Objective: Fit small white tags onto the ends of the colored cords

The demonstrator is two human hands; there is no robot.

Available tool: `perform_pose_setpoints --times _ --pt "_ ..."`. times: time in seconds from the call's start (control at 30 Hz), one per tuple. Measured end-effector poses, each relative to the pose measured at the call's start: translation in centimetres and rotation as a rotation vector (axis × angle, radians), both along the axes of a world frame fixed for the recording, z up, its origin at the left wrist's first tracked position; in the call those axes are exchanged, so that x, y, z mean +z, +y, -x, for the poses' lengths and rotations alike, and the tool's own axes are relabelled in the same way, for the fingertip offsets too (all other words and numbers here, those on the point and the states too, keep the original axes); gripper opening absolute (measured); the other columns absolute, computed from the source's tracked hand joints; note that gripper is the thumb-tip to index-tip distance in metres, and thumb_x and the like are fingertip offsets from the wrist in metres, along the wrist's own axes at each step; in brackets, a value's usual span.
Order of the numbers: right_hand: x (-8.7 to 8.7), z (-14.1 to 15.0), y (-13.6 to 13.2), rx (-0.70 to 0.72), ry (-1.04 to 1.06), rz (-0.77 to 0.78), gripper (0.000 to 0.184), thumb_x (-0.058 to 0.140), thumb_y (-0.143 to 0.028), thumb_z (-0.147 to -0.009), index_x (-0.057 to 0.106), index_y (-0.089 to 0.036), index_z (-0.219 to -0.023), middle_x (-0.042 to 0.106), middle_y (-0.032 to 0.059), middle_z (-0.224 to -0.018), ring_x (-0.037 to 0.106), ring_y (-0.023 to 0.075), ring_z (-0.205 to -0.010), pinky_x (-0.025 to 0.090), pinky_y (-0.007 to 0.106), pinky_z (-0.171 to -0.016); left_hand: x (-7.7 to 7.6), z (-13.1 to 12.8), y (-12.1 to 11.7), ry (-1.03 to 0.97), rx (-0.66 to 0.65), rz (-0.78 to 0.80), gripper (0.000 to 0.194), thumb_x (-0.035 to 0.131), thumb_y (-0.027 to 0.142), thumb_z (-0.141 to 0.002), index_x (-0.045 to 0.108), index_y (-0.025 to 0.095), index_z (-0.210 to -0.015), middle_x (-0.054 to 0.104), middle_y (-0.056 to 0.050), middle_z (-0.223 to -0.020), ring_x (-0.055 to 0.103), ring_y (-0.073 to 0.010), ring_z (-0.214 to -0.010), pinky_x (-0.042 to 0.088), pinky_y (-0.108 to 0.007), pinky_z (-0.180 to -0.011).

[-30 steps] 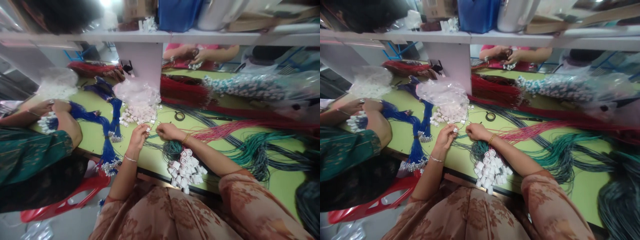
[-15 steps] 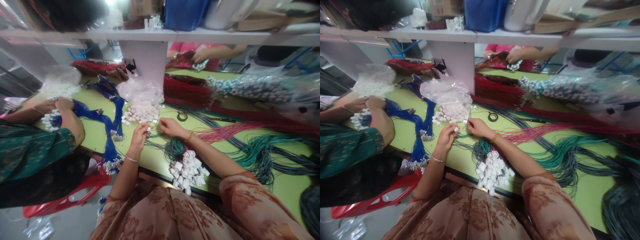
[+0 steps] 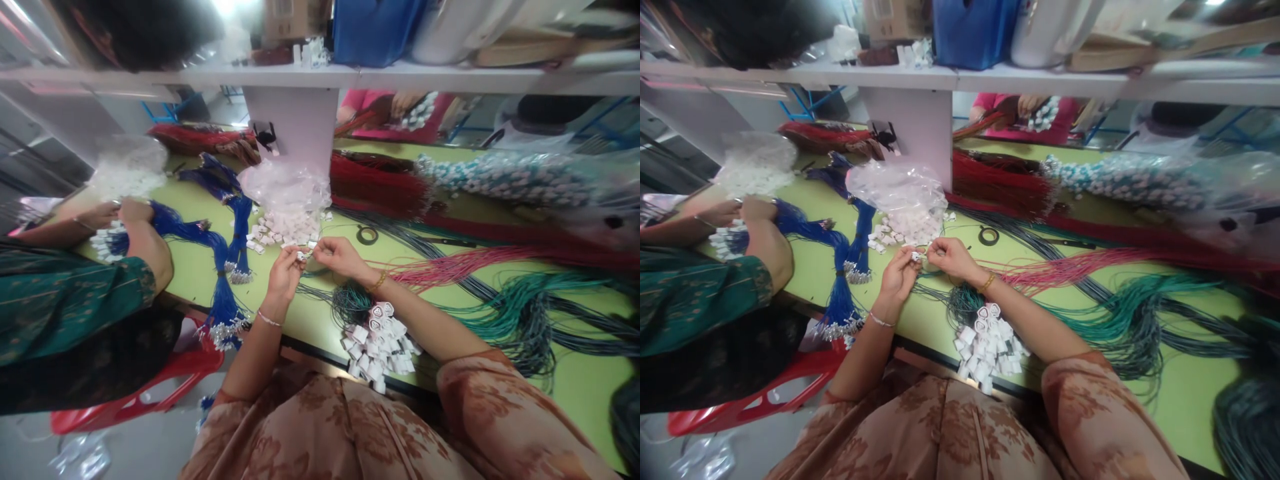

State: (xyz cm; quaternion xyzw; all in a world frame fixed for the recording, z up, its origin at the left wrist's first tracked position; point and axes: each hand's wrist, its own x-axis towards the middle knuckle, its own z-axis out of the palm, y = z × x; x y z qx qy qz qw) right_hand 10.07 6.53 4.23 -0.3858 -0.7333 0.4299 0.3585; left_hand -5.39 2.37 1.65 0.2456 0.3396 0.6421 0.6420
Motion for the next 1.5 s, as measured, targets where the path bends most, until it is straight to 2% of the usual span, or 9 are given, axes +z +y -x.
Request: perform_pose_setpoints --times 0.3,0.47,0.6,0.87,1.03,1.1,1.17,1.27,1.5 --pt "-0.8 0.1 -0.4 -0.009 -0.017 0.064 0.017 0.053 -0.028 -0.070 0.058 -0.013 -0.065 0.054 -0.0025 -0.059 0.041 0.0077 -0.056 0.031 0.019 -0.054 0.0 -0.4 -0.2 0.054 -0.007 -0.028 0.012 0.067 0.021 -0.076 0.057 0.016 -0.080 0.065 -0.004 -0.086 0.052 -0.0075 -0.064 0.042 -0.020 -0.062" --pt "-1.1 0.2 -0.9 -0.074 -0.112 -0.053 0.022 0.055 -0.034 -0.075 0.056 -0.014 -0.066 0.053 -0.0018 -0.060 0.041 0.0086 -0.056 0.031 0.020 -0.054 -0.7 -1.5 -0.2 0.158 0.052 -0.063 0.024 0.075 0.027 -0.070 0.056 0.015 -0.080 0.064 -0.002 -0.079 0.051 -0.0073 -0.063 0.041 -0.021 -0.062" --pt "-1.0 -0.2 -1.0 -0.047 -0.181 -0.171 0.023 0.051 -0.032 -0.081 0.057 -0.014 -0.068 0.055 -0.0008 -0.061 0.040 0.0089 -0.056 0.029 0.021 -0.055 -1.1 -2.0 -0.1 0.151 0.099 -0.021 0.028 0.076 0.029 -0.067 0.055 0.015 -0.079 0.060 0.000 -0.075 0.051 -0.0073 -0.063 0.042 -0.022 -0.063" --pt "-1.4 -0.3 -1.4 -0.052 -0.274 -0.193 0.022 0.053 -0.032 -0.081 0.057 -0.014 -0.067 0.054 -0.0009 -0.058 0.042 0.0091 -0.053 0.026 0.021 -0.053 -1.1 -2.5 -0.6 0.231 0.111 0.002 0.026 0.076 0.027 -0.067 0.055 0.016 -0.077 0.058 0.002 -0.068 0.050 -0.0071 -0.060 0.039 -0.022 -0.061" --pt "-1.2 -3.3 1.1 -0.029 -0.227 -0.147 0.029 0.044 -0.034 -0.087 0.062 -0.013 -0.079 0.062 0.0019 -0.070 0.050 0.0109 -0.063 0.034 0.021 -0.059 -0.7 -2.2 -0.7 0.246 0.031 0.043 0.024 0.075 0.026 -0.067 0.056 0.016 -0.078 0.065 -0.002 -0.077 0.051 -0.0065 -0.059 0.039 -0.021 -0.059" --pt "-1.3 -4.7 2.5 -0.120 -0.358 -0.141 0.025 0.048 -0.032 -0.085 0.063 -0.013 -0.078 0.064 0.0030 -0.073 0.050 0.0117 -0.064 0.033 0.022 -0.060 -0.4 -2.2 -0.7 0.277 -0.033 0.057 0.023 0.074 0.025 -0.067 0.057 0.015 -0.077 0.067 -0.004 -0.082 0.051 -0.0064 -0.059 0.038 -0.020 -0.057" --pt "-1.8 -5.7 3.3 -0.125 -0.574 -0.114 0.018 0.056 -0.030 -0.078 0.065 -0.014 -0.077 0.066 0.0041 -0.075 0.051 0.0129 -0.065 0.031 0.023 -0.059 -0.2 -2.3 -0.6 0.302 -0.083 0.063 0.023 0.075 0.025 -0.066 0.058 0.015 -0.076 0.068 -0.005 -0.082 0.050 -0.0065 -0.058 0.037 -0.020 -0.056" --pt "-2.6 -6.0 3.4 -0.093 -0.783 -0.098 0.010 0.058 -0.024 -0.076 0.065 -0.016 -0.076 0.068 0.0063 -0.081 0.053 0.0145 -0.068 0.029 0.024 -0.058 0.0 -2.6 -0.6 0.331 -0.125 0.063 0.022 0.075 0.026 -0.065 0.059 0.014 -0.075 0.069 -0.005 -0.080 0.050 -0.0063 -0.057 0.037 -0.019 -0.054" --pt "-2.8 -6.1 2.8 -0.147 -0.808 -0.153 0.018 0.047 -0.023 -0.086 0.061 -0.014 -0.092 0.068 0.0102 -0.091 0.058 0.0172 -0.076 0.031 0.025 -0.060 1.0 -2.9 -0.6 0.376 -0.180 0.062 0.021 0.075 0.025 -0.065 0.060 0.014 -0.075 0.069 -0.006 -0.080 0.050 -0.0067 -0.056 0.037 -0.019 -0.053"
